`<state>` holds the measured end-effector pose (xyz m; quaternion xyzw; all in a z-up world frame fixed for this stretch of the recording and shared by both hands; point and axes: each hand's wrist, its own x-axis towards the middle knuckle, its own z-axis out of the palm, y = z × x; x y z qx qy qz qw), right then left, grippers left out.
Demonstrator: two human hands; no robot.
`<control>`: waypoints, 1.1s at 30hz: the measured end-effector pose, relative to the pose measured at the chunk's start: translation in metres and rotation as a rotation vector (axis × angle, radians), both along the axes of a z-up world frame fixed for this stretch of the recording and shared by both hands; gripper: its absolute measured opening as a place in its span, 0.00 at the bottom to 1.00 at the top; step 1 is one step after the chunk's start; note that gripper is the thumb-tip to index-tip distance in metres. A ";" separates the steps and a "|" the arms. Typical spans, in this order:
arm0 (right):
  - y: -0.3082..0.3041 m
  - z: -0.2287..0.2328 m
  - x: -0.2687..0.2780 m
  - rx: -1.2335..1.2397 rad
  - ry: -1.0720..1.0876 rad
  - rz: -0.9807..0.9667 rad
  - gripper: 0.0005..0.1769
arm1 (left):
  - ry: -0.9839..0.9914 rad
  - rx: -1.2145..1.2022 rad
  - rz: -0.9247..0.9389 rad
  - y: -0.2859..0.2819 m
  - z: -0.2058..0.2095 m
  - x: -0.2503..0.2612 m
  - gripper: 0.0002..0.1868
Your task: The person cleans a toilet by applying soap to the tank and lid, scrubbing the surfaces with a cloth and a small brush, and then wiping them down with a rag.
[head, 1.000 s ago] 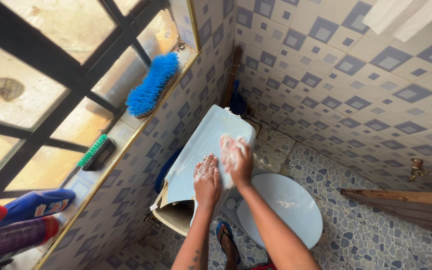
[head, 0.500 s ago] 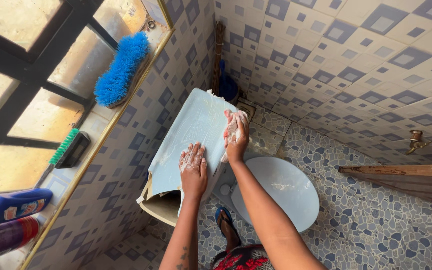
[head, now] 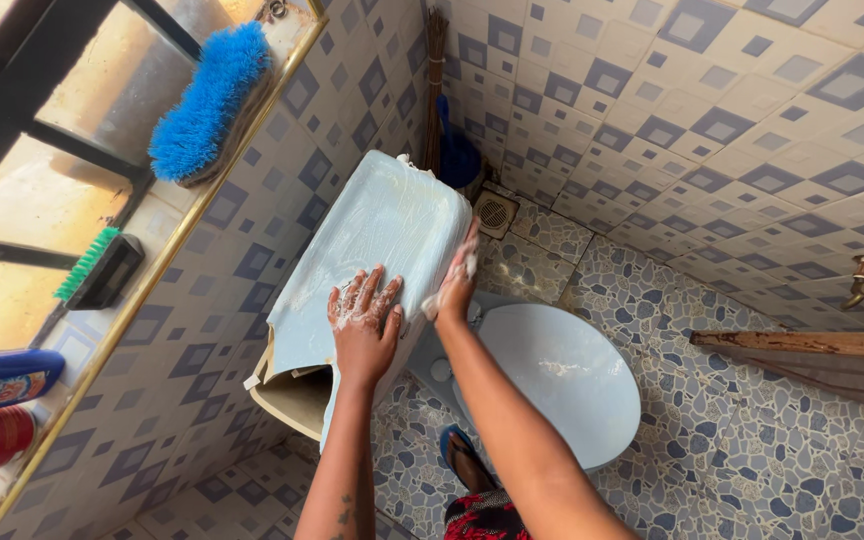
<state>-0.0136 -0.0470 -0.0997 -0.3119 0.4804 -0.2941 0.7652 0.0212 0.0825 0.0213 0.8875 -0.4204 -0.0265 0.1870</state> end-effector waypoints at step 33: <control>0.127 -0.009 -0.033 -0.251 -0.198 -0.081 0.48 | -0.068 0.016 -0.017 -0.003 -0.001 -0.011 0.29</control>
